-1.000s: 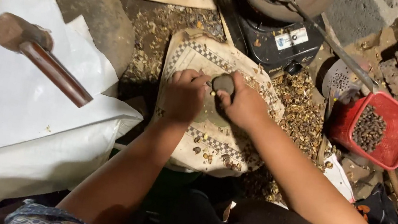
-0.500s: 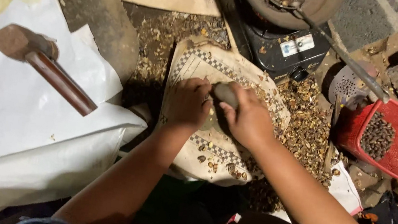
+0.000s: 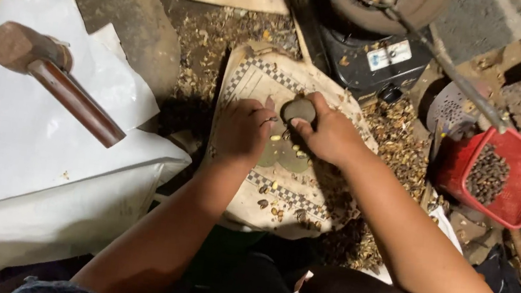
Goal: Cracking nuts with a stone and flattening them on a sheet using a wooden mallet
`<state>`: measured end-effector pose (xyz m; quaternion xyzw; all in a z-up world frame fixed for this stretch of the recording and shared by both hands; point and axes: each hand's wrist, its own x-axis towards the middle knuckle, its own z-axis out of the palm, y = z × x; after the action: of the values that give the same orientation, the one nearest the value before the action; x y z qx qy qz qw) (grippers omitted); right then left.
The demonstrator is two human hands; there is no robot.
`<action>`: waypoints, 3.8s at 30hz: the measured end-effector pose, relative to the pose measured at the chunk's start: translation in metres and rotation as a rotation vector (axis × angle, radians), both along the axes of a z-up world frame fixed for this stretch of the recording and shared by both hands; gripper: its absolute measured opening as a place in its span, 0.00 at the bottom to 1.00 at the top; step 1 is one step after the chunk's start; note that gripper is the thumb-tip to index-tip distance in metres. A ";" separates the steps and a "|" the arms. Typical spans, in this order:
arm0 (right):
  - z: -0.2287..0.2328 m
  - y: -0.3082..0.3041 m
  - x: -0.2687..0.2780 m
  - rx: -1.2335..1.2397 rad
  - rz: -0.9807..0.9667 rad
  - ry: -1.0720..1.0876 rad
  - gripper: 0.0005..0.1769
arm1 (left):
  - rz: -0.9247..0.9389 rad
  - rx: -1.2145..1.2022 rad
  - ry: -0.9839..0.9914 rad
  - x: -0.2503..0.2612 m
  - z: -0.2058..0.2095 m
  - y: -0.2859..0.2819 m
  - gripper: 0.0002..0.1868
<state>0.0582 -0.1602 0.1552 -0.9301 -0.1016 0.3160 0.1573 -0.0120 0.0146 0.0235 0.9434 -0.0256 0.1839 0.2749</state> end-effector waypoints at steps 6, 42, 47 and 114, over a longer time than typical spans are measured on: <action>0.010 0.002 -0.010 0.040 0.006 -0.045 0.28 | 0.094 0.021 -0.008 0.000 0.001 -0.003 0.11; -0.022 0.003 -0.013 -0.009 -0.048 -0.089 0.30 | -0.009 -0.016 -0.185 -0.010 0.014 0.016 0.07; -0.022 0.010 0.001 -0.154 0.155 -0.200 0.29 | 0.005 -0.074 0.074 0.001 0.010 0.014 0.05; -0.036 0.038 -0.027 0.038 0.314 -0.474 0.31 | 0.058 -0.042 -0.251 -0.017 0.019 0.023 0.22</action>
<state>0.0309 -0.1221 0.1197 -0.9478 -0.2842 0.1082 0.0958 -0.0291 0.0377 0.0428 0.9074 -0.0285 0.3088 0.2838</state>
